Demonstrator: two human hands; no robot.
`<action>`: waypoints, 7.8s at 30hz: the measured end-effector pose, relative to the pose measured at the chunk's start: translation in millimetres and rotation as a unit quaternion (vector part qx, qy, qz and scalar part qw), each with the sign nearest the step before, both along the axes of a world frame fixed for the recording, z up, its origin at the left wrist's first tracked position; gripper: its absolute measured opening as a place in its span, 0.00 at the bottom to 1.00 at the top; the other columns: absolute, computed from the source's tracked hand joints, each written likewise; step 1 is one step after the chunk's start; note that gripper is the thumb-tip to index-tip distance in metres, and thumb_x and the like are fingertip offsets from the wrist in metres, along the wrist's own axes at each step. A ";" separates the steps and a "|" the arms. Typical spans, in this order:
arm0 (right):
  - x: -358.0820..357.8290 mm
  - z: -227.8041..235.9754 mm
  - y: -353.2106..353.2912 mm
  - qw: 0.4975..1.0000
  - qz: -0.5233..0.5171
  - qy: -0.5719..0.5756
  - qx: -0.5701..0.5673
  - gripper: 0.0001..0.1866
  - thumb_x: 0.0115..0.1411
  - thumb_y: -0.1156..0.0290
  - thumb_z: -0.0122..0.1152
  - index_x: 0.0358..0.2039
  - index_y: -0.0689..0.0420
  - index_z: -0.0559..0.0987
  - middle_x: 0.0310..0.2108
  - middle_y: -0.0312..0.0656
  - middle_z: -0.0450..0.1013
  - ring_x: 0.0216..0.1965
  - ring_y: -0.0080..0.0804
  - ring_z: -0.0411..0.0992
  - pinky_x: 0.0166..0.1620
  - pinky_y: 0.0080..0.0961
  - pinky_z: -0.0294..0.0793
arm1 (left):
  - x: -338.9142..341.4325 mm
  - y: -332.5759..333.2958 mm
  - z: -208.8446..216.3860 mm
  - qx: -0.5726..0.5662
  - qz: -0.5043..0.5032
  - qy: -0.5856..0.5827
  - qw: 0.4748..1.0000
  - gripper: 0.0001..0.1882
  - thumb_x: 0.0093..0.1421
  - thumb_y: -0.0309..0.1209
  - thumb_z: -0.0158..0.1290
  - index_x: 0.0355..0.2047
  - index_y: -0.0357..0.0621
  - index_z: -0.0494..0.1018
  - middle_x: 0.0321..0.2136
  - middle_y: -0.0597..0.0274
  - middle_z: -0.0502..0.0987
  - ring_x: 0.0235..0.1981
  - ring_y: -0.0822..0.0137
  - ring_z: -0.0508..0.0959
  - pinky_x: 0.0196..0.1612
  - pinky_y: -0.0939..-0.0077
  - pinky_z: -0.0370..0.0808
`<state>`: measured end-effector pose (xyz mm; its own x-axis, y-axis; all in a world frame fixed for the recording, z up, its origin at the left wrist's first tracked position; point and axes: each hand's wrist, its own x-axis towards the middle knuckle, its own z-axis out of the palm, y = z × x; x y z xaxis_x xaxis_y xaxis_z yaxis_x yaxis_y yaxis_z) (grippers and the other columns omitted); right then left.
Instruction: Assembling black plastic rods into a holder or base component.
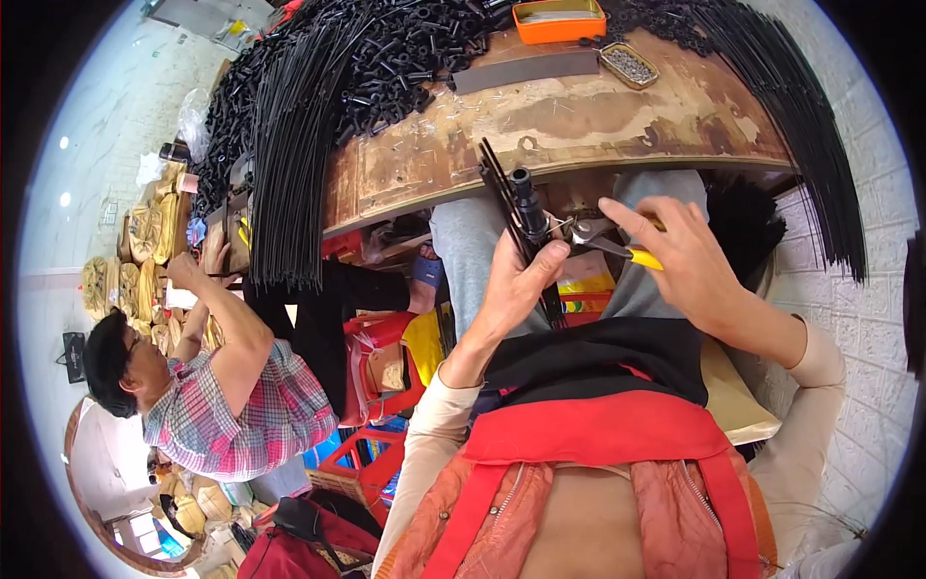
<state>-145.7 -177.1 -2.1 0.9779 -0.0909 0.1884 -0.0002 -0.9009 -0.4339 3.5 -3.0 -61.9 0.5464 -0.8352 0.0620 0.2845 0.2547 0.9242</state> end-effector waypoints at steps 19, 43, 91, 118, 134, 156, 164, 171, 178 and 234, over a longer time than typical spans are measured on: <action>0.0 5.4 -15.6 0.967 -0.061 -0.126 -0.211 0.32 0.49 0.78 0.61 0.58 0.51 0.72 0.35 0.44 0.66 0.35 0.38 0.67 0.37 0.32 0.67 | -1.9 -7.9 1.2 0.019 -0.019 -0.011 1.000 0.09 0.64 0.31 0.55 0.30 0.42 0.67 0.19 0.75 0.64 0.20 0.82 0.61 0.23 0.85 0.59; -1.9 33.5 -12.2 0.758 0.037 0.378 0.530 0.25 0.54 0.77 0.64 0.51 0.61 0.65 0.18 0.35 0.68 0.16 0.25 0.71 0.19 0.21 0.66 | -1.5 1.8 0.0 0.032 -0.092 -0.009 0.995 0.20 0.58 0.39 0.63 0.38 0.45 0.63 0.19 0.70 0.63 0.20 0.78 0.62 0.22 0.82 0.57; -14.8 4.3 1.1 0.991 0.056 0.009 0.123 0.27 0.58 0.73 0.59 0.57 0.65 0.63 0.48 0.49 0.68 0.40 0.42 0.75 0.40 0.28 0.73 | 21.4 1.6 25.3 0.029 -0.117 0.011 0.993 0.27 0.56 0.43 0.64 0.49 0.37 0.74 0.21 0.76 0.67 0.21 0.83 0.63 0.24 0.87 0.59; -3.2 7.8 5.8 0.850 0.011 0.235 0.471 0.15 0.69 0.63 0.47 0.44 0.64 0.71 0.34 0.42 0.78 0.34 0.25 0.76 0.39 0.21 0.71 | 14.5 -0.5 11.4 0.001 -0.089 -0.012 0.996 0.14 0.61 0.29 0.58 0.41 0.37 0.67 0.19 0.71 0.67 0.20 0.80 0.65 0.22 0.84 0.59; 42.2 -33.5 -79.7 0.987 -0.026 -0.136 0.076 0.10 0.55 0.69 0.61 0.36 0.59 0.74 0.30 0.47 0.74 0.33 0.51 0.73 0.34 0.40 0.72 | 20.7 -10.5 11.0 -0.044 -0.036 -0.026 0.998 0.28 0.68 0.48 0.44 0.54 0.33 0.62 0.23 0.68 0.62 0.22 0.77 0.62 0.27 0.80 0.63; 165.7 -38.1 -242.4 0.972 -0.180 -0.094 0.121 0.13 0.58 0.61 0.62 0.34 0.60 0.78 0.21 0.42 0.73 0.23 0.33 0.71 0.30 0.31 0.69 | 19.1 -23.6 9.3 -0.027 -0.069 -0.004 0.997 0.21 0.69 0.43 0.44 0.45 0.33 0.66 0.21 0.69 0.62 0.21 0.77 0.61 0.25 0.81 0.60; 138.2 -2.3 -170.1 0.829 -0.136 -0.066 0.538 0.09 0.61 0.70 0.60 0.39 0.60 0.76 0.29 0.34 0.71 0.29 0.19 0.69 0.31 0.20 0.70 | 5.2 0.3 11.9 -0.034 -0.049 -0.020 0.998 0.21 0.69 0.43 0.45 0.46 0.34 0.66 0.22 0.69 0.62 0.22 0.77 0.62 0.26 0.81 0.61; 73.9 2.5 -21.6 0.773 -0.031 -0.055 0.632 0.10 0.61 0.70 0.61 0.39 0.63 0.75 0.30 0.37 0.71 0.28 0.24 0.70 0.32 0.22 0.71 | 2.9 1.5 11.4 -0.073 0.009 -0.024 0.997 0.27 0.71 0.48 0.38 0.56 0.37 0.62 0.22 0.70 0.63 0.22 0.78 0.61 0.27 0.83 0.60; 50.3 -10.2 43.7 0.803 0.004 -0.081 0.590 0.06 0.64 0.73 0.58 0.36 0.63 0.74 0.28 0.37 0.72 0.30 0.23 0.71 0.40 0.21 0.71 | 0.0 11.4 19.8 -0.070 -0.016 -0.061 0.996 0.38 0.70 0.56 0.30 0.60 0.30 0.60 0.25 0.67 0.69 0.22 0.79 0.63 0.28 0.84 0.62; -0.4 51.8 9.9 0.908 0.031 0.172 0.381 0.18 0.68 0.63 0.50 0.52 0.61 0.69 0.20 0.37 0.71 0.22 0.22 0.70 0.30 0.20 0.69 | 4.8 4.4 9.1 -0.067 -0.091 -0.011 0.994 0.36 0.68 0.60 0.30 0.46 0.34 0.66 0.19 0.70 0.65 0.19 0.79 0.60 0.24 0.82 0.59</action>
<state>-146.1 -167.2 49.7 0.9748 -0.0095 -0.2227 -0.2124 -0.3430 -0.9150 8.2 1.4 -52.8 0.3848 -0.9032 0.1904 0.3165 0.3228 0.8920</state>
